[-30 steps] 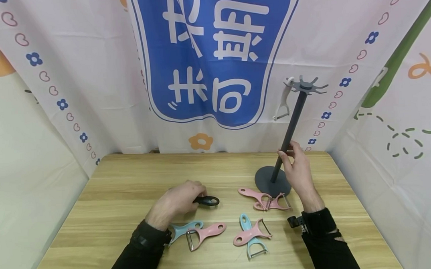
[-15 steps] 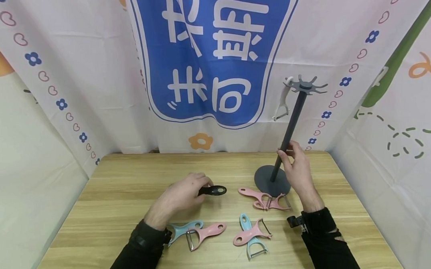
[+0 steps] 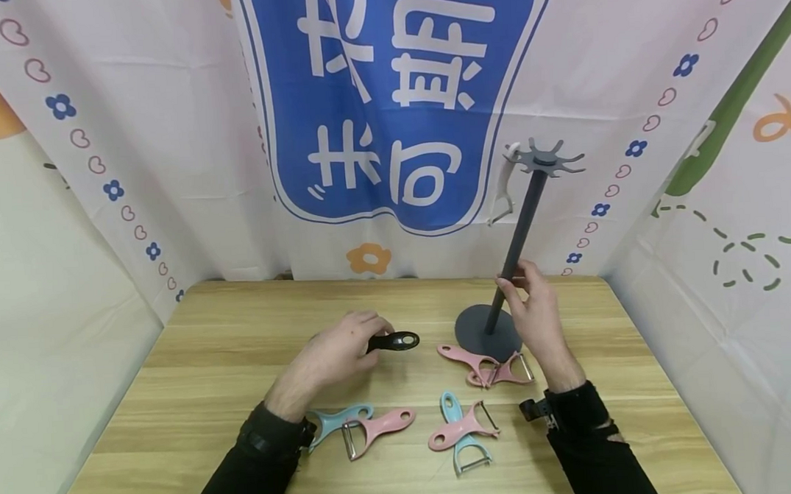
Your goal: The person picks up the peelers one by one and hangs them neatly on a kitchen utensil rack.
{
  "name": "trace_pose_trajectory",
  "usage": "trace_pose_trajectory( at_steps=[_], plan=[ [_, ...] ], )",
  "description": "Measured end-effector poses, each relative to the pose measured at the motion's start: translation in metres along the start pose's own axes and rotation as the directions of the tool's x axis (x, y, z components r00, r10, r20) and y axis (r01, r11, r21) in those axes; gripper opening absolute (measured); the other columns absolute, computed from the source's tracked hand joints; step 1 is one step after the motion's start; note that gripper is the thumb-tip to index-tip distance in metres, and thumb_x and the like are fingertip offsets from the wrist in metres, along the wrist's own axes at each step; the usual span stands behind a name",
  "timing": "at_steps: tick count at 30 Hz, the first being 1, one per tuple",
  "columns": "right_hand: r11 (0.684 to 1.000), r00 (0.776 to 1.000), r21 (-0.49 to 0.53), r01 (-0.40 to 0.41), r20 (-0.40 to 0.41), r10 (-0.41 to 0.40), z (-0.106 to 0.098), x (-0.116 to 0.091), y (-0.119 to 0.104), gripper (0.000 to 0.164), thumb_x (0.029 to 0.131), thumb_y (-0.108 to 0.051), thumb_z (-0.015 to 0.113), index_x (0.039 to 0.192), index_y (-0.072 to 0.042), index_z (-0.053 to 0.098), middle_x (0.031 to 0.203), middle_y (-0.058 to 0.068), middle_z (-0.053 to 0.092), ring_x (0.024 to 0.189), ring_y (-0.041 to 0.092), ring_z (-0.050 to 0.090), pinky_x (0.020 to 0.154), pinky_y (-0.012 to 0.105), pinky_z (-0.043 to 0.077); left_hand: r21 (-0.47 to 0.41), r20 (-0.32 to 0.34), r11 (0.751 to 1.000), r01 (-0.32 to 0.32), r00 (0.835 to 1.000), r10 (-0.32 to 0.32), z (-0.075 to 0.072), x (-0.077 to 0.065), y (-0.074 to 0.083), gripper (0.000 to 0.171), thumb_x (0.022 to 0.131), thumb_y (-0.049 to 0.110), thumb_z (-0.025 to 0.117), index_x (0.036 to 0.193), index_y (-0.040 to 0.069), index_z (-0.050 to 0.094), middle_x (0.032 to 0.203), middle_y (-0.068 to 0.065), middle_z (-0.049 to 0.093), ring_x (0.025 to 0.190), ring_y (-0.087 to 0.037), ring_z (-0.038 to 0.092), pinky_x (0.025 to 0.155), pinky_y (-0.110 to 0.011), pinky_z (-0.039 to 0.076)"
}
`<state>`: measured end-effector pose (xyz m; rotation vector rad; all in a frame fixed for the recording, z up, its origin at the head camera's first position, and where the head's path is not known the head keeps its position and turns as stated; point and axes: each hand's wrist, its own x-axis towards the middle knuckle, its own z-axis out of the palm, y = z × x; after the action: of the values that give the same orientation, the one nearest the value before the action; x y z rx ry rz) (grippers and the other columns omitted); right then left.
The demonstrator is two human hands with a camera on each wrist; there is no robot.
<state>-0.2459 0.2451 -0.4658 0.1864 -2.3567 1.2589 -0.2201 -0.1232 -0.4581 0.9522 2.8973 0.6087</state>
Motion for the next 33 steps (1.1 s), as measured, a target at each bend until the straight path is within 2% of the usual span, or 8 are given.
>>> trace_pose_trajectory(
  at_steps=[4, 9, 17, 23, 33],
  plan=[
    [1.000, 1.000, 0.014, 0.000, 0.013, 0.000, 0.005, -0.002, -0.005, 0.037, 0.116, -0.007, 0.074, 0.151, 0.000, 0.065, 0.135, 0.024, 0.077, 0.127, 0.047, 0.081, 0.093, 0.061, 0.074, -0.004, -0.018, 1.000, -0.012, 1.000, 0.012, 0.000, 0.000, 0.000, 0.040, 0.104, 0.007, 0.087, 0.142, 0.011, 0.078, 0.140, -0.007, 0.080, 0.135, -0.029, 0.076, 0.117, -0.050, 0.069],
    [0.999, 1.000, 0.031, -0.017, 0.023, 0.017, 0.009, -0.003, -0.007, 0.035, 0.116, -0.007, 0.074, 0.149, 0.000, 0.064, 0.137, 0.025, 0.076, 0.128, 0.049, 0.079, 0.098, 0.070, 0.073, -0.012, -0.042, 1.000, -0.022, 0.999, 0.021, -0.001, 0.001, -0.001, 0.042, 0.104, 0.009, 0.087, 0.144, 0.011, 0.077, 0.142, -0.007, 0.079, 0.137, -0.030, 0.075, 0.120, -0.051, 0.068],
    [1.000, 0.999, 0.020, -0.018, 0.049, 0.017, 0.010, -0.001, -0.006, 0.038, 0.116, -0.005, 0.073, 0.151, 0.000, 0.061, 0.138, 0.028, 0.072, 0.129, 0.053, 0.078, 0.101, 0.075, 0.071, -0.032, -0.136, 0.997, -0.076, 0.988, 0.071, -0.005, 0.004, 0.003, 0.044, 0.103, 0.009, 0.087, 0.145, 0.009, 0.075, 0.137, -0.008, 0.081, 0.132, -0.029, 0.078, 0.120, -0.052, 0.068],
    [1.000, 0.998, 0.012, -0.021, 0.067, 0.020, 0.010, -0.001, -0.006, 0.036, 0.118, -0.008, 0.071, 0.152, -0.001, 0.060, 0.139, 0.028, 0.071, 0.131, 0.054, 0.077, 0.100, 0.076, 0.071, -0.073, -0.180, 0.996, -0.059, 0.983, 0.045, -0.010, 0.007, 0.009, 0.045, 0.104, 0.012, 0.087, 0.147, 0.010, 0.074, 0.142, -0.008, 0.080, 0.134, -0.028, 0.077, 0.121, -0.052, 0.067],
    [1.000, 0.997, 0.006, -0.019, 0.072, 0.019, 0.010, -0.002, -0.005, 0.038, 0.118, -0.008, 0.071, 0.153, 0.001, 0.059, 0.138, 0.029, 0.070, 0.131, 0.055, 0.077, 0.100, 0.077, 0.071, -0.175, -0.269, 0.985, -0.013, 0.962, -0.035, -0.017, 0.015, 0.020, 0.044, 0.105, 0.013, 0.086, 0.148, 0.010, 0.075, 0.136, -0.008, 0.079, 0.126, -0.028, 0.080, 0.115, -0.051, 0.071]
  ],
)
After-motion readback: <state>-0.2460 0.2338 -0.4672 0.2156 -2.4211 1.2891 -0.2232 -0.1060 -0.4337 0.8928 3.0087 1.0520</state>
